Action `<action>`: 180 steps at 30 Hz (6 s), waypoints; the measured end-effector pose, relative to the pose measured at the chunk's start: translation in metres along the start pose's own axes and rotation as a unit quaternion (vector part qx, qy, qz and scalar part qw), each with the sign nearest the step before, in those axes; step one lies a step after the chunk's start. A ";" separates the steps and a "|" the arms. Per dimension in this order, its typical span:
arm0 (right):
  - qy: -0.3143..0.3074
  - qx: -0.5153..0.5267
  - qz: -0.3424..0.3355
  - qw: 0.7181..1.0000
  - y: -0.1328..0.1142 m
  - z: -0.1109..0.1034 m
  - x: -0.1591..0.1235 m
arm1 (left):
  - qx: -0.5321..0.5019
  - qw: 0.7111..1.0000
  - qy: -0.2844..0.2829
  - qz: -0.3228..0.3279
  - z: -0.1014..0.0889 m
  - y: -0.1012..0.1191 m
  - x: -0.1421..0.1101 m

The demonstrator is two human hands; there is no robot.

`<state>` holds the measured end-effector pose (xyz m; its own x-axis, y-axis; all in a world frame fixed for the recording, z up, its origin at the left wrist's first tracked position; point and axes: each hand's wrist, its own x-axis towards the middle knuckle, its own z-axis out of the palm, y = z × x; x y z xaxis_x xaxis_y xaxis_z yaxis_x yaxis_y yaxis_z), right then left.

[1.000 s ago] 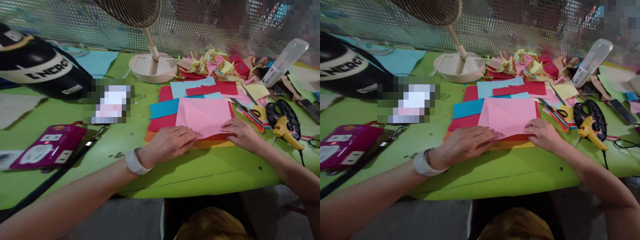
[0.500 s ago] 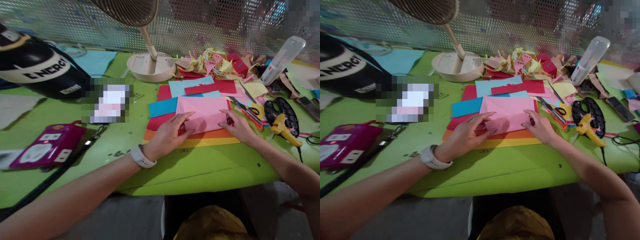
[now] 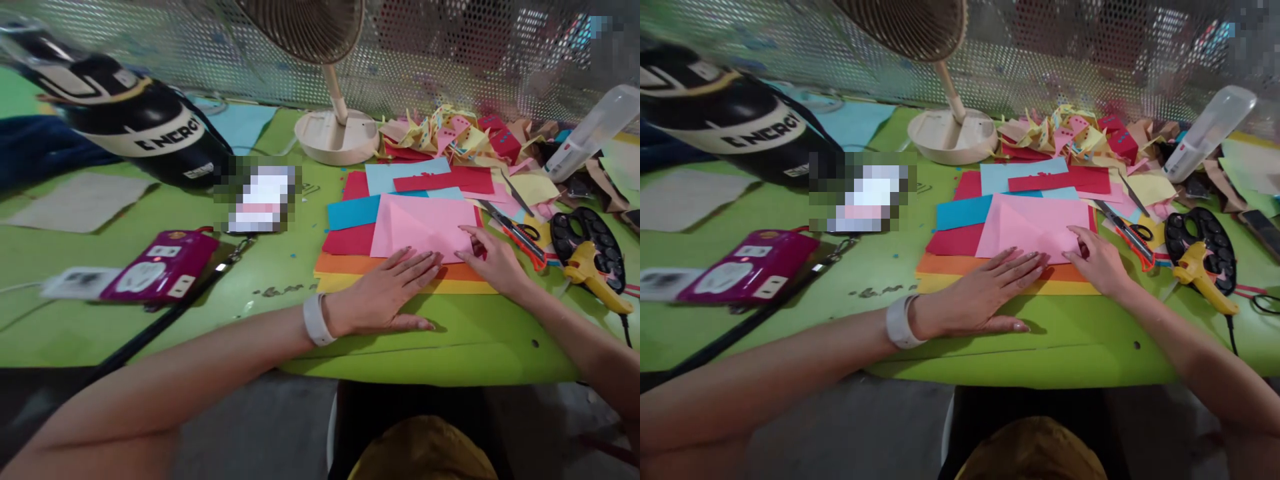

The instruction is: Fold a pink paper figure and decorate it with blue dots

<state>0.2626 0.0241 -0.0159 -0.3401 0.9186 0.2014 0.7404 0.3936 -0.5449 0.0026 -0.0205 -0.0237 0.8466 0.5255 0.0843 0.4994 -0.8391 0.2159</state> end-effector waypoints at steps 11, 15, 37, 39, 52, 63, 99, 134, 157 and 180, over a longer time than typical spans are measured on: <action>0.005 -0.006 0.013 1.000 -0.001 -0.001 0.000 | -0.035 0.999 -0.021 -0.017 0.001 -0.002 0.000; 0.004 0.000 0.011 1.000 -0.002 -0.001 0.000 | -0.036 0.999 -0.022 -0.020 0.001 -0.002 -0.001; 0.008 0.009 0.001 1.000 -0.001 -0.001 0.000 | -0.032 0.999 -0.023 -0.024 0.001 -0.002 -0.001; 0.012 0.010 0.002 1.000 -0.001 0.000 0.000 | -0.033 0.999 -0.024 -0.023 0.001 -0.002 -0.001; 0.038 0.023 0.042 0.998 0.007 0.006 0.002 | -0.020 1.000 0.003 -0.019 0.003 -0.006 -0.002; -0.177 -0.117 -0.240 0.947 -0.019 0.004 -0.012 | 0.007 1.000 0.016 -0.015 0.007 -0.009 -0.005; -0.224 -0.210 -0.170 0.936 0.020 -0.019 -0.030 | 0.014 0.994 -0.069 -0.082 -0.012 -0.026 -0.045; -0.176 -0.196 -0.168 0.950 0.018 -0.010 -0.034 | -0.406 0.828 -0.192 -0.336 -0.026 -0.030 0.099; -0.200 -0.173 -0.132 0.955 0.020 -0.014 -0.029 | -0.350 0.836 -0.127 -0.403 -0.059 -0.059 -0.006; -0.013 -0.334 0.091 0.938 0.056 -0.054 0.007 | 0.001 0.992 -0.022 -0.126 0.004 -0.033 0.046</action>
<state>0.3335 0.0542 -0.0010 -0.1802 0.9750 0.1300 0.9828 0.1730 0.0643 0.0264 0.0306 -0.0308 0.7020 0.7120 -0.0149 0.6965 -0.6821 0.2227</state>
